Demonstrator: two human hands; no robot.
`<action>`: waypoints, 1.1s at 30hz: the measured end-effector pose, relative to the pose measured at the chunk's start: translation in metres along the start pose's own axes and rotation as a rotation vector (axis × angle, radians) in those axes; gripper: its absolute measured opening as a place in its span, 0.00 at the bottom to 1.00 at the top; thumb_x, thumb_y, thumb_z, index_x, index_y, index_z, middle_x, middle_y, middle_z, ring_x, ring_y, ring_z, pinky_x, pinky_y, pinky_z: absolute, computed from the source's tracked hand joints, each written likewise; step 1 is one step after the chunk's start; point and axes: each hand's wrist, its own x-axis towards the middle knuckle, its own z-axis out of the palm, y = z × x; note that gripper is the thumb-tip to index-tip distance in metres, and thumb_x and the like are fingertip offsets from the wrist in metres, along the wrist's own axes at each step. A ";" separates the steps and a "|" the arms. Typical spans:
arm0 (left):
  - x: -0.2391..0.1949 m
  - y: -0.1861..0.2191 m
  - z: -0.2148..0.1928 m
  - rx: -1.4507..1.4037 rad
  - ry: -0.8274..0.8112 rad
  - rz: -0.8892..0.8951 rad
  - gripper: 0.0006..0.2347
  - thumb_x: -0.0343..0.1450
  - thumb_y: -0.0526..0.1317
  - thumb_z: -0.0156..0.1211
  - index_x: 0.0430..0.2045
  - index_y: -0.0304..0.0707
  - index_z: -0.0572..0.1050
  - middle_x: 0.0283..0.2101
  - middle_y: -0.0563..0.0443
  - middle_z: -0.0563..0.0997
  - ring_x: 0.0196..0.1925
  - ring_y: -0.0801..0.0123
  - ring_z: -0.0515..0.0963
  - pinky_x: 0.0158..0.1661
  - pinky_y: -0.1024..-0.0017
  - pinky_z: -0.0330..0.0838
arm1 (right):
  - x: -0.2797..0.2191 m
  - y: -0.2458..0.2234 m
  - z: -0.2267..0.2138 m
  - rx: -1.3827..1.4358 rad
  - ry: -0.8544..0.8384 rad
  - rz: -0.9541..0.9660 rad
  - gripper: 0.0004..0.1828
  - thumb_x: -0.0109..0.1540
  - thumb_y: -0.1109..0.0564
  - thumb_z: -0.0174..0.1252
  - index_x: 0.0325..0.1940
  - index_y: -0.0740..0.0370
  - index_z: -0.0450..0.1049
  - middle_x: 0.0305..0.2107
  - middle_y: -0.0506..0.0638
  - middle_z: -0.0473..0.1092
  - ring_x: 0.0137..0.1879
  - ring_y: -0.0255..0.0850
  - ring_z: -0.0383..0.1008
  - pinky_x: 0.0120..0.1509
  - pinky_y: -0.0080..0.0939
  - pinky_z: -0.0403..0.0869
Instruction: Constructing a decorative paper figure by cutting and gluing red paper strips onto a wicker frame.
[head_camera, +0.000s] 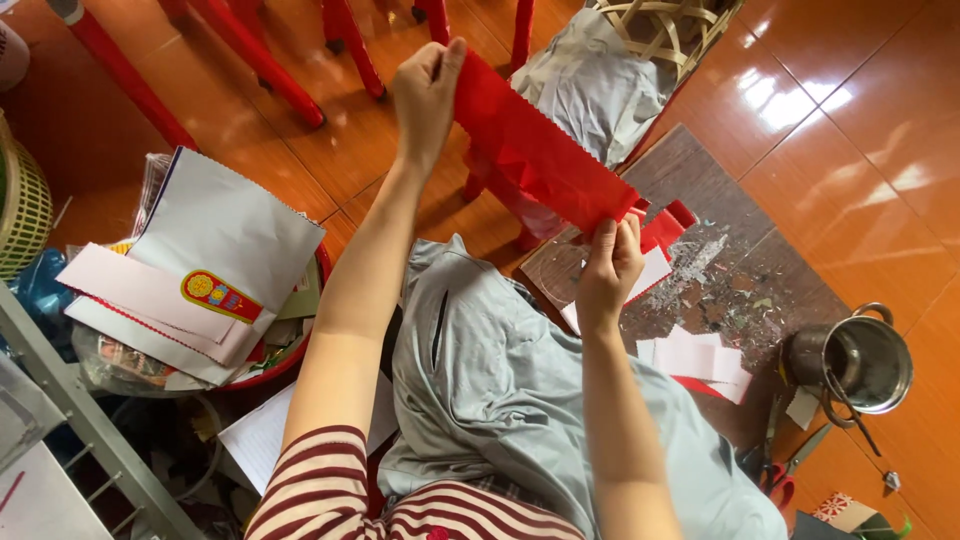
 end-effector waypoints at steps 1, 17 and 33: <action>0.002 -0.001 0.002 0.001 -0.002 0.000 0.22 0.78 0.53 0.54 0.15 0.38 0.68 0.17 0.64 0.65 0.19 0.80 0.59 0.21 0.75 0.51 | 0.000 0.005 0.001 0.001 0.002 0.001 0.13 0.76 0.58 0.47 0.45 0.71 0.72 0.39 0.45 0.65 0.42 0.31 0.62 0.47 0.32 0.64; 0.004 0.021 0.022 0.048 -0.219 0.051 0.22 0.78 0.53 0.58 0.20 0.32 0.69 0.20 0.57 0.64 0.25 0.80 0.62 0.25 0.73 0.59 | -0.001 0.039 0.013 -0.065 0.088 0.022 0.11 0.76 0.60 0.47 0.46 0.71 0.69 0.46 0.46 0.63 0.43 0.31 0.62 0.47 0.31 0.65; -0.003 0.016 0.025 -0.125 -0.239 0.189 0.21 0.81 0.51 0.53 0.25 0.30 0.69 0.29 0.57 0.67 0.32 0.78 0.66 0.29 0.73 0.64 | 0.009 0.057 0.008 -0.023 0.070 0.116 0.16 0.74 0.59 0.53 0.33 0.68 0.68 0.61 0.55 0.64 0.72 0.39 0.60 0.70 0.36 0.62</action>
